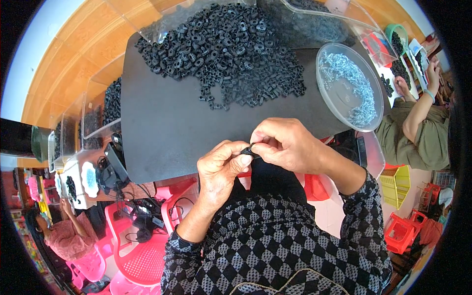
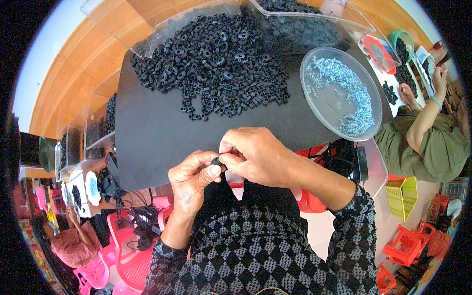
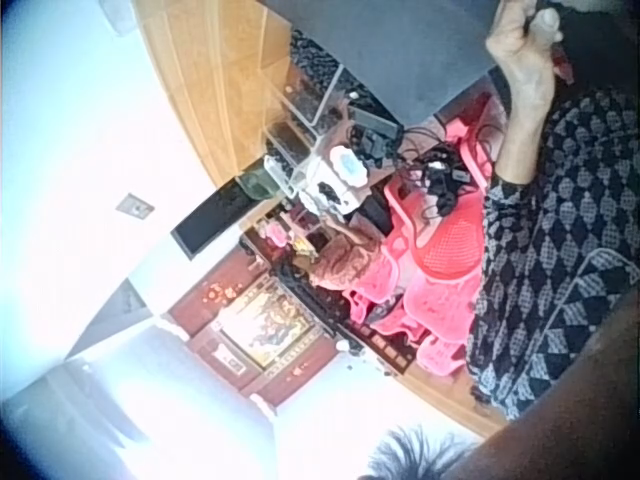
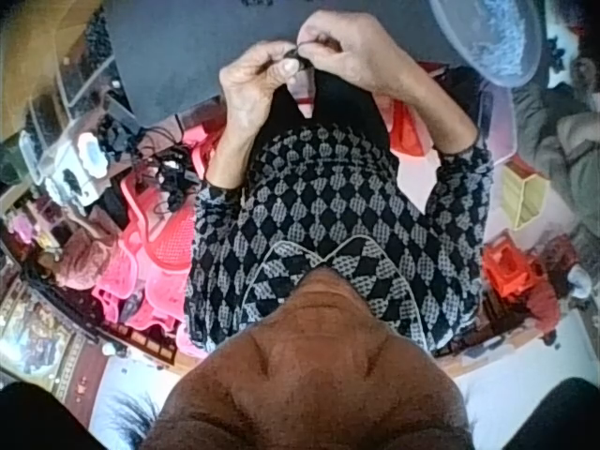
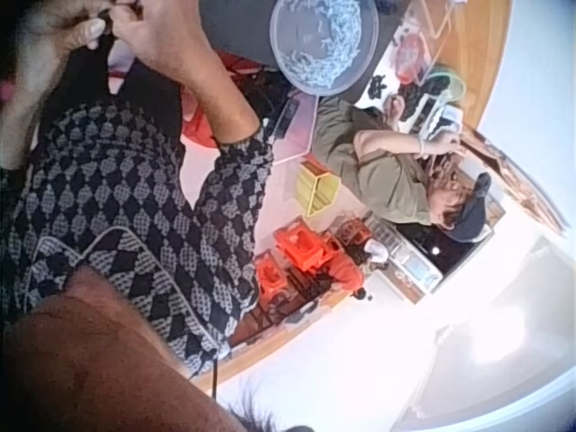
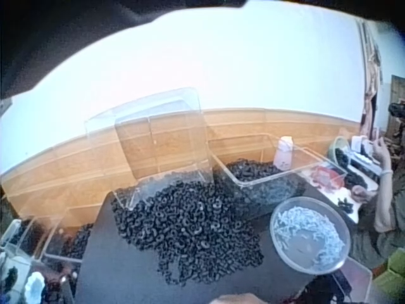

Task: Assembling small blue plastic pins into black plastic components at a workshop station.

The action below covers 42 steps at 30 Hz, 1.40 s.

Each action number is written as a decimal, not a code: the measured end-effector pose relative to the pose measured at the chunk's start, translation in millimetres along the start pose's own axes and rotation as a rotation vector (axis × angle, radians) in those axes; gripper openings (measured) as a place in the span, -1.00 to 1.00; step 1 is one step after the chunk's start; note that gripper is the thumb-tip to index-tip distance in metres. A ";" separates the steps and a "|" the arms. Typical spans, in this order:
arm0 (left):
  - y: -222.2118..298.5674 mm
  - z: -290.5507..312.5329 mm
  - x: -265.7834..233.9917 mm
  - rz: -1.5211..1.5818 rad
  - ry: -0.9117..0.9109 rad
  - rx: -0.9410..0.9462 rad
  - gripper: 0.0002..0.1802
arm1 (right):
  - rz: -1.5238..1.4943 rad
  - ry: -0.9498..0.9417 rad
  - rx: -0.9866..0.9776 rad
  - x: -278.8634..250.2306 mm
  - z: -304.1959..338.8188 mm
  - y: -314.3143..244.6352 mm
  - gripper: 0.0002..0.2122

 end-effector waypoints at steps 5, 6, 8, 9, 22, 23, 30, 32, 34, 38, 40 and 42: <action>5.7 0.5 -0.4 -0.146 0.009 0.078 -0.83 | 0.204 -0.062 -0.187 1.3 1.9 0.6 -0.88; 6.1 1.3 -0.5 -0.201 -0.002 0.094 -0.83 | 0.234 -0.110 -0.193 2.6 1.6 0.7 -0.81; 5.9 1.7 -1.1 -0.244 -0.007 0.114 -0.83 | 0.257 -0.177 -0.183 0.5 0.3 -2.7 -0.81; 5.9 2.3 -1.3 -0.287 -0.010 0.135 -0.82 | 0.279 -0.244 -0.175 1.7 0.2 -3.3 -0.80; 11.2 3.2 0.0 -0.378 -0.003 0.218 -0.85 | 0.480 -0.113 -0.475 17.1 15.5 -4.6 -0.83; 10.3 3.7 -0.5 -0.386 0.011 0.214 -0.85 | 0.507 -0.117 -0.475 18.2 15.8 -6.1 -0.83; 4.0 0.9 0.9 -0.252 0.056 0.051 -0.85 | 0.508 -0.179 -0.324 16.8 16.9 -2.4 -0.83; 1.6 -0.5 -0.1 -0.249 0.056 0.066 -0.86 | 0.514 -0.166 -0.319 16.3 16.9 -5.8 -0.83; 5.3 -1.4 0.3 -0.245 0.057 0.082 -0.87 | 0.520 -0.154 -0.314 17.0 16.6 -8.3 -0.83; 9.4 -3.3 8.3 -0.048 0.011 -0.090 -0.85 | 0.794 -0.037 -0.416 20.5 15.0 -9.0 -0.80; 9.6 -4.9 9.0 0.005 0.018 -0.096 -0.83 | 0.864 -0.006 -0.445 22.1 15.1 -5.1 -0.79; 8.0 -5.4 9.1 0.135 0.005 -0.217 -0.84 | 0.895 0.042 -0.474 22.4 15.9 -3.4 -0.76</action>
Point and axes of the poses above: each hand's wrist, its own z-axis away from the middle knuckle, its own x-axis out of the palm, y = z × x, the point moved 3 cm from there along -z, towards the middle knuckle, and after that the axes turned 10 degrees about -z, right-handed, at the moved point
